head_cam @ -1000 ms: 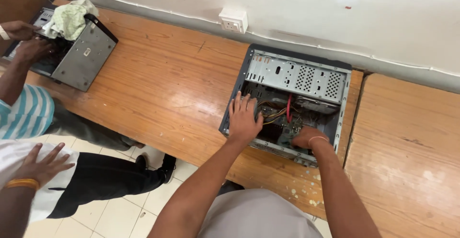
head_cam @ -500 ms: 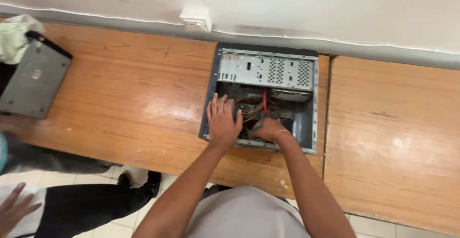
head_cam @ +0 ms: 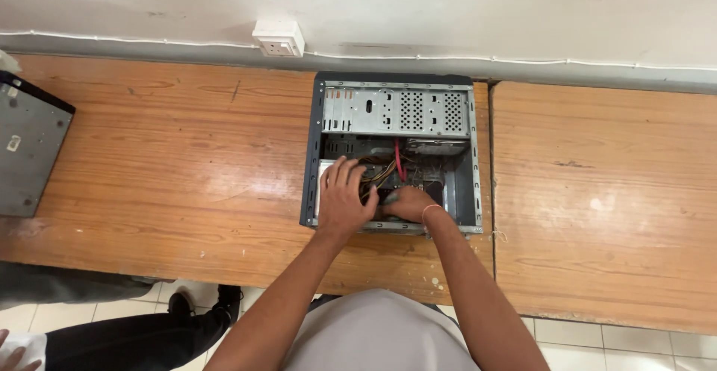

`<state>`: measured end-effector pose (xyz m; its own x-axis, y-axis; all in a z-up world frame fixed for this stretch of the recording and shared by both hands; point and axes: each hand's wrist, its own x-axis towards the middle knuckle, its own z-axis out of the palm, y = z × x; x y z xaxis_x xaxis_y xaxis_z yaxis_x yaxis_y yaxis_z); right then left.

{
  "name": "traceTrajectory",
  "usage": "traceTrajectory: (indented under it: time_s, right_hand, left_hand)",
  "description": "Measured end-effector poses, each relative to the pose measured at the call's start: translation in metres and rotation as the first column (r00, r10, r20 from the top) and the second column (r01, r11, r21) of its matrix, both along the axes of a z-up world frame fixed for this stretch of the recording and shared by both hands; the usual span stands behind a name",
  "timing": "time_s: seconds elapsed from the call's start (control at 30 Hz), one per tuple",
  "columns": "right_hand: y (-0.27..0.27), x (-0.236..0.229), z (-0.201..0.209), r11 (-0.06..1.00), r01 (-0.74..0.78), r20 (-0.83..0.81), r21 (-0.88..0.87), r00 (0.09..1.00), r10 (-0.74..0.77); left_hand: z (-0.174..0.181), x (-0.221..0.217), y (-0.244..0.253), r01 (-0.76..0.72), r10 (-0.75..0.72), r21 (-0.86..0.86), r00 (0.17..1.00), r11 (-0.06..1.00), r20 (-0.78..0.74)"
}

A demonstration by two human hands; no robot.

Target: The person cleans the interior of an open desktop computer case placed on a wooden table. Using a cloth, they wipe the power supply unit, motherboard, and internal cables, moving components slightly to reach different areas.

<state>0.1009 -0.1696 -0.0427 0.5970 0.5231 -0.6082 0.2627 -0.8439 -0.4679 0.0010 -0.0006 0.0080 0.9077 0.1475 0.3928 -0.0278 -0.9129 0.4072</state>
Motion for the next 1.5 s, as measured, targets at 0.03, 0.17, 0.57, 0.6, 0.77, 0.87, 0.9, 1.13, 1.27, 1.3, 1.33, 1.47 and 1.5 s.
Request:
traceTrajectory:
  time_s: [0.03, 0.17, 0.57, 0.6, 0.77, 0.87, 0.9, 1.13, 1.27, 1.3, 1.33, 1.47, 1.5]
  right_hand:
    - [0.001, -0.001, -0.002, 1.0, 0.002, 0.0, -0.002, 1.0, -0.002]
    - [-0.003, -0.003, -0.013, 0.944, 0.226, -0.2, 0.239, 0.963, -0.18]
    - [-0.059, -0.033, 0.034, 0.814, 0.426, -0.192, 0.395, 0.905, -0.381]
    - [-0.067, -0.037, 0.038, 0.754, 0.451, -0.226, 0.477, 0.892, -0.39]
    - [-0.082, -0.1, 0.096, 0.907, 0.292, 0.361, 0.303, 0.846, -0.393]
    - [-0.094, -0.119, 0.097, 0.923, 0.332, 0.596, 0.192, 0.708, -0.379]
    - [-0.099, -0.123, 0.096, 0.909, 0.385, 0.626, 0.157, 0.673, -0.394]
    - [-0.116, -0.122, 0.081, 0.877, 0.441, 0.436, 0.192, 0.762, -0.479]
    - [-0.105, -0.121, 0.097, 0.897, 0.427, 0.392, 0.117, 0.81, -0.437]
    - [-0.102, -0.122, 0.098, 0.905, 0.414, 0.399, 0.098, 0.817, -0.416]
    - [-0.101, -0.124, 0.095, 0.903, 0.421, 0.398, 0.09, 0.816, -0.42]
    - [-0.093, -0.127, 0.089, 0.935, 0.345, 0.487, -0.085, 0.833, -0.263]
    - [-0.089, -0.123, 0.089, 0.935, 0.324, 0.497, -0.142, 0.841, -0.216]
  left_hand:
    - [-0.001, -0.002, 0.001, 0.002, -0.002, -0.002, 1.0, 1.0, 0.0]
    - [-0.004, -0.005, 0.008, 0.322, -0.322, -0.015, 0.944, 0.947, -0.075]
    - [-0.011, 0.035, -0.035, 0.38, -0.622, -0.496, 0.538, 0.781, -0.568]
    - [-0.039, 0.043, -0.044, 0.356, -0.664, -0.573, 0.537, 0.738, -0.521]
    - [-0.146, 0.077, -0.071, 0.32, -0.633, -0.55, 0.29, 0.771, -0.718]
    - [-0.129, 0.091, -0.077, 0.295, -0.708, -0.65, 0.177, 0.7, -0.683]
    - [-0.116, 0.094, -0.081, 0.23, -0.715, -0.684, 0.093, 0.692, -0.693]
    - [-0.167, 0.105, -0.116, 0.426, -0.74, -0.608, 0.324, 0.67, -0.589]
    - [-0.171, 0.106, -0.137, 0.333, -0.705, -0.63, 0.45, 0.702, -0.548]
    - [-0.181, 0.107, -0.142, 0.347, -0.702, -0.627, 0.503, 0.698, -0.504]
    - [-0.186, 0.11, -0.147, 0.349, -0.709, -0.633, 0.496, 0.691, -0.501]
    - [-0.202, 0.123, -0.161, 0.209, -0.627, -0.713, 0.674, 0.669, -0.391]
    - [-0.204, 0.132, -0.159, 0.15, -0.533, -0.721, 0.775, 0.676, -0.339]
